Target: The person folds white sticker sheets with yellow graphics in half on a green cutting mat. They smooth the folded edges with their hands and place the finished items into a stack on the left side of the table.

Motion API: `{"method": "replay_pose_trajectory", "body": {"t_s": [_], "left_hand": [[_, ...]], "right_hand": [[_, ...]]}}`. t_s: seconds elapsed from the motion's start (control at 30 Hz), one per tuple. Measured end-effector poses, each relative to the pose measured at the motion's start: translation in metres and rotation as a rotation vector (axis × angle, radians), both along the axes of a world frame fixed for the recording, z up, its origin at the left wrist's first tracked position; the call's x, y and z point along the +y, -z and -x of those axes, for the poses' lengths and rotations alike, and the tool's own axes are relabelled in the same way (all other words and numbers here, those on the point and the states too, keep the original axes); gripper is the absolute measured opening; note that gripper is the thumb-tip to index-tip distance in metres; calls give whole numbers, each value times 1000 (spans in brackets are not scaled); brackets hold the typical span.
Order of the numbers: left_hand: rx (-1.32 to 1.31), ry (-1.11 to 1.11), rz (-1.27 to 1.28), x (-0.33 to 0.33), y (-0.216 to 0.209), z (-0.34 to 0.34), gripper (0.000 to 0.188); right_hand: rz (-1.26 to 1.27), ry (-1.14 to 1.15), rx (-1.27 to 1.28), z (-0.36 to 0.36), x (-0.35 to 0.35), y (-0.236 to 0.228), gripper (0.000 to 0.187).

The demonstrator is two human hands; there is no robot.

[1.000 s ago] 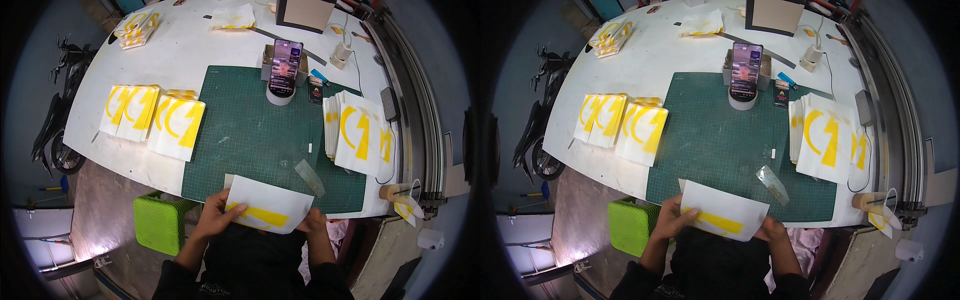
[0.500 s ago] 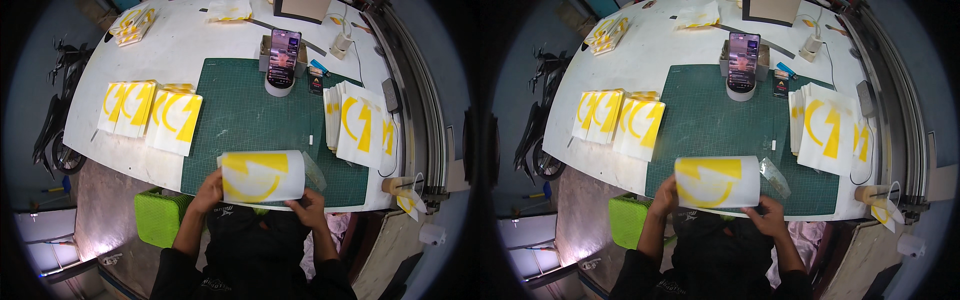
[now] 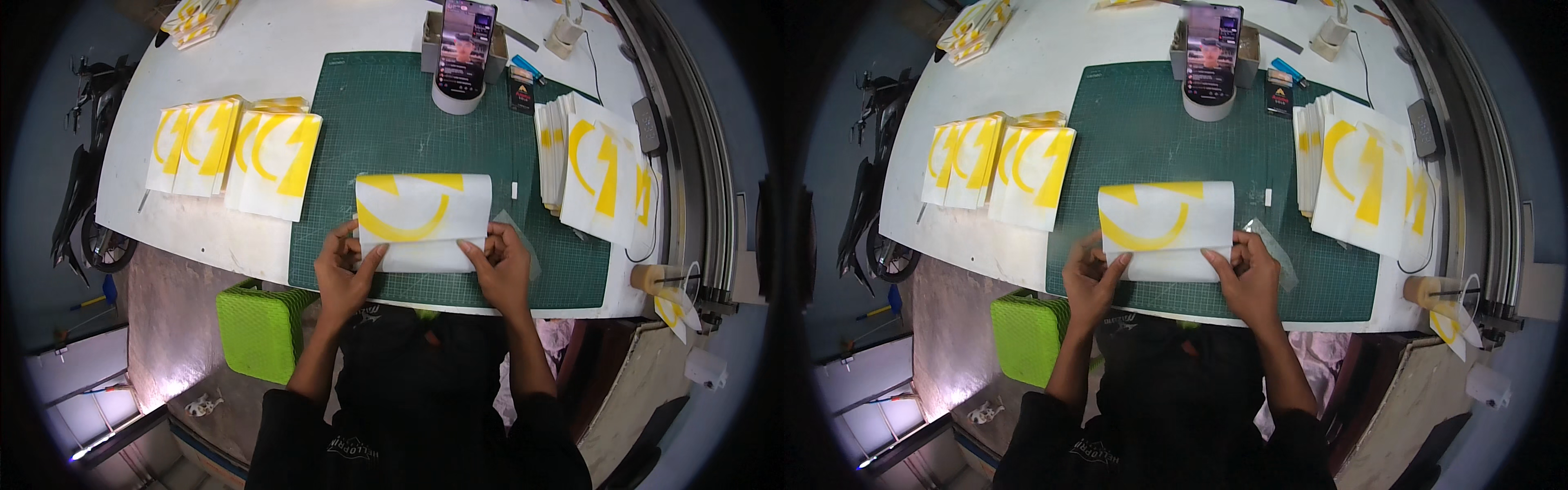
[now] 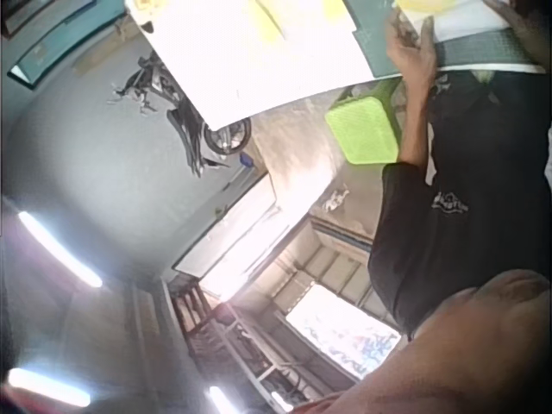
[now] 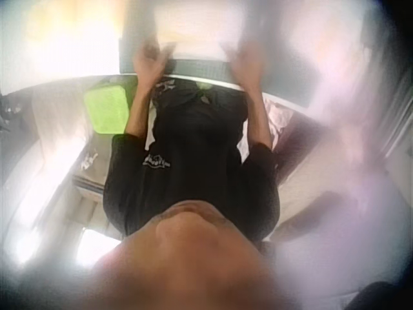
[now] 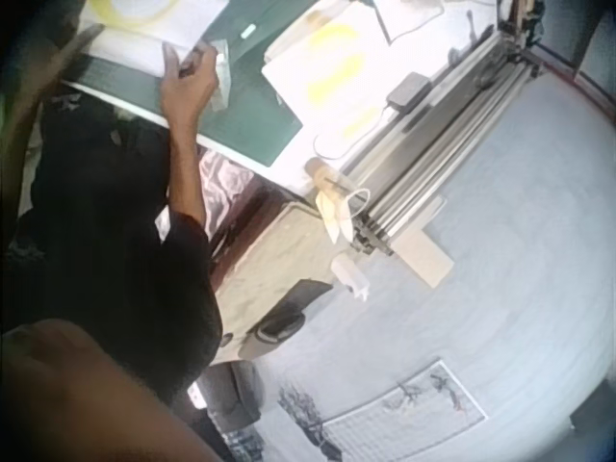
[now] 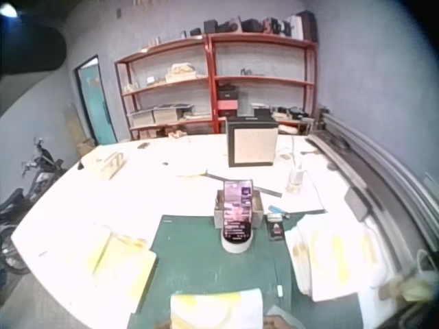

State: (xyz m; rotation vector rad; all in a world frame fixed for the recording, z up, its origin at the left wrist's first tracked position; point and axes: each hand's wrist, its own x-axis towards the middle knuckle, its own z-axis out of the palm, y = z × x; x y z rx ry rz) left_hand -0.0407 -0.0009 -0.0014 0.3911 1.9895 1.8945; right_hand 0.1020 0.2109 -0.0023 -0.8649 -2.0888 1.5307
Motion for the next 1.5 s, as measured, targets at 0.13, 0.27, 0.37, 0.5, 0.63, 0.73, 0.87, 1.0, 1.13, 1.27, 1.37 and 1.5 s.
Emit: {"method": "replay_pose_trajectory", "body": {"t_s": [0.13,0.27,0.37,0.5,0.63,0.73,0.87,1.0,1.13,1.27,1.37,1.5], "left_hand": [[151,-52,96,1,5,-4,56],[891,-153,348,-2,8,-16,58],[1151,125,468,-11,-8,-42,55],[921,370,614,-4,-6,-66,58],[914,383,663,-1,-1,-67,57],[909,371,677,2,-3,-65,58],[917,368,678,4,-1,-62,59],[941,358,681,2,0,-64,59],[924,394,722,-4,-2,-72,60],[918,424,729,-11,2,-77,62],[915,444,749,-14,3,-78,66],[876,514,752,-16,2,-73,73]], "right_hand": [[-11,5,-38,5,2,-2,41],[-69,-3,-57,3,-3,-7,41],[-60,-27,-43,3,-5,-9,42],[-143,-53,-58,0,-7,-7,40],[-313,67,51,-13,-2,-11,38],[-540,77,119,-31,-8,-14,33],[-696,-154,126,-36,-29,-23,31],[-845,-368,80,-26,-36,-14,36],[-872,-428,67,-38,-39,2,39],[-885,-446,53,-46,-40,8,35],[-913,-452,15,-48,-43,9,34],[-971,-469,-73,-54,-45,9,40]]}}
